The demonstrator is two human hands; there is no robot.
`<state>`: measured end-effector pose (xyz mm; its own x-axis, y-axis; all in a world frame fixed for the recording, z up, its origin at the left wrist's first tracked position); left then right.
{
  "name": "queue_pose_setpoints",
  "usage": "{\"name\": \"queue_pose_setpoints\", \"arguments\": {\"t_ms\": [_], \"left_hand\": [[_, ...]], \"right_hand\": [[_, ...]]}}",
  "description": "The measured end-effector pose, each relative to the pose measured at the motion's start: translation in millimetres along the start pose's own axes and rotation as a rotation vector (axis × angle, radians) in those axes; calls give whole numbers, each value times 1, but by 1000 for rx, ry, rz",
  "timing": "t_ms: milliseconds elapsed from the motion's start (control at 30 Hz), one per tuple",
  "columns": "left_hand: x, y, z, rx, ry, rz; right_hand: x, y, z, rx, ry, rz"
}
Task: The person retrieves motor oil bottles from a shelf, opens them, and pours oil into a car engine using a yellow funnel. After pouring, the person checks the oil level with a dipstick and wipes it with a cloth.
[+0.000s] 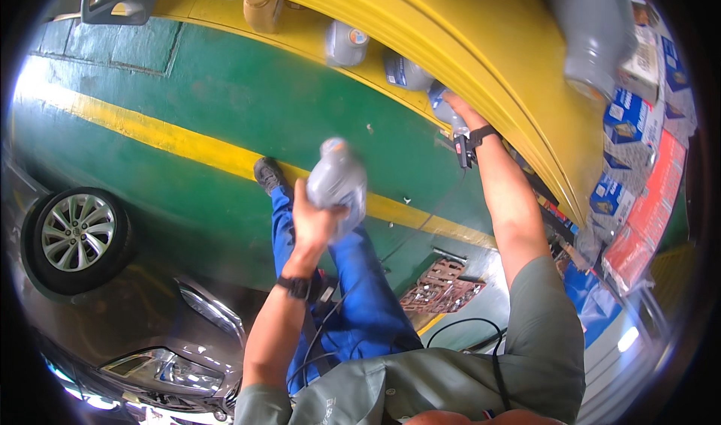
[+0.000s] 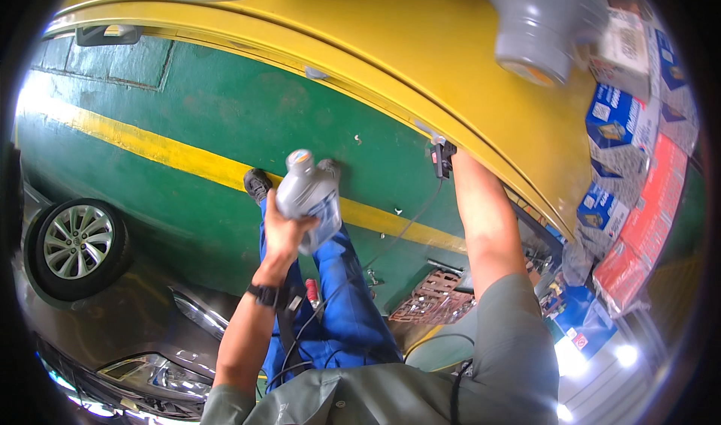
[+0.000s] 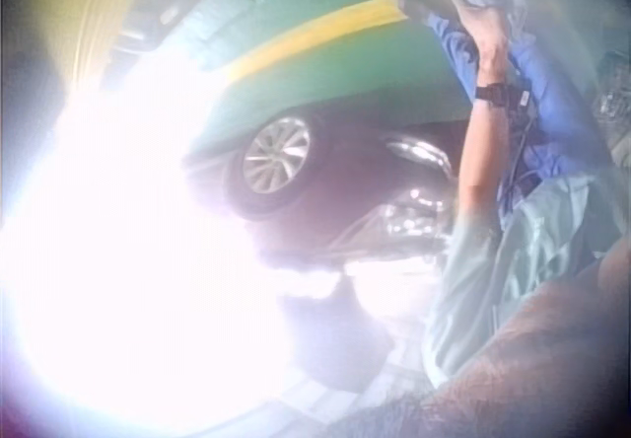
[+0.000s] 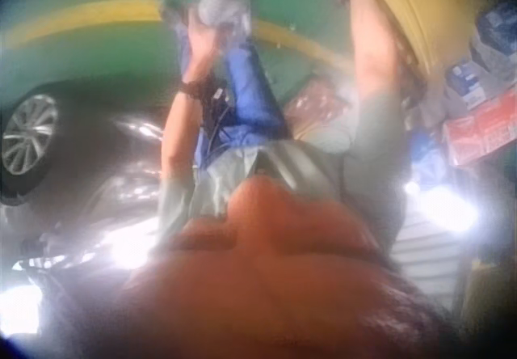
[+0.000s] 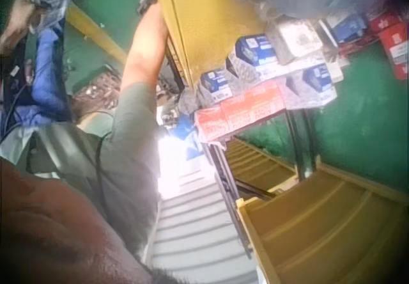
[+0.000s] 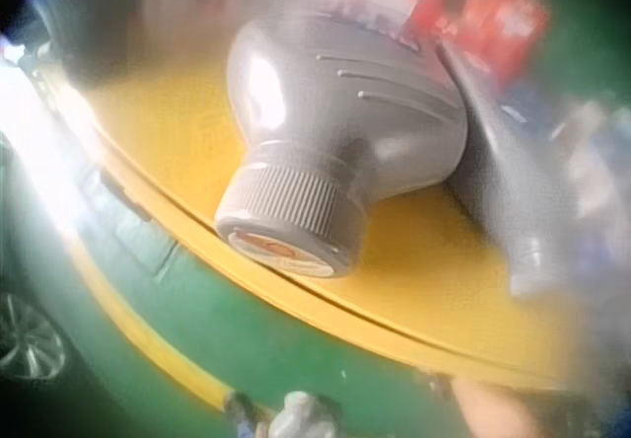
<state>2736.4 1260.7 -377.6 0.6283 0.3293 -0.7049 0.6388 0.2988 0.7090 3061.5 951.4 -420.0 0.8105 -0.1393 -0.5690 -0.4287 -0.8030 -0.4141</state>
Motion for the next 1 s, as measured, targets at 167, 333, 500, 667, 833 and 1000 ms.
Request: {"name": "queue_pose_setpoints", "arguments": {"t_ms": [167,333,500,667,833,1000], "left_hand": [[92,33,81,303,84,376],[151,73,131,137,207,656],[178,77,151,-15,288,677],[184,75,156,-25,296,700],[188,56,163,141,293,764],[196,41,164,123,257,751]], "right_hand": [[-21,-32,-14,-233,204,-196],[-67,-49,-12,-394,229,-322],[-31,-52,-20,-748,317,-58],[-1,-4,-67,-510,387,-54],[60,45,-97,-370,341,74],[113,75,-92,-284,300,176]]}}
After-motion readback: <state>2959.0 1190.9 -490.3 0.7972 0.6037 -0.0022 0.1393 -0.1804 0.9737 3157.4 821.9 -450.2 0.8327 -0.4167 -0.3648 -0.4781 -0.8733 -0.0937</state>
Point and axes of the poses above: each hand's wrist, its own x-axis towards the middle knuckle, its own z-axis out of the palm, y = z × x, the point moved 9 cm from there along x, towards the middle knuckle, and after that the axes turned 10 degrees about z, right-handed, at the moved point
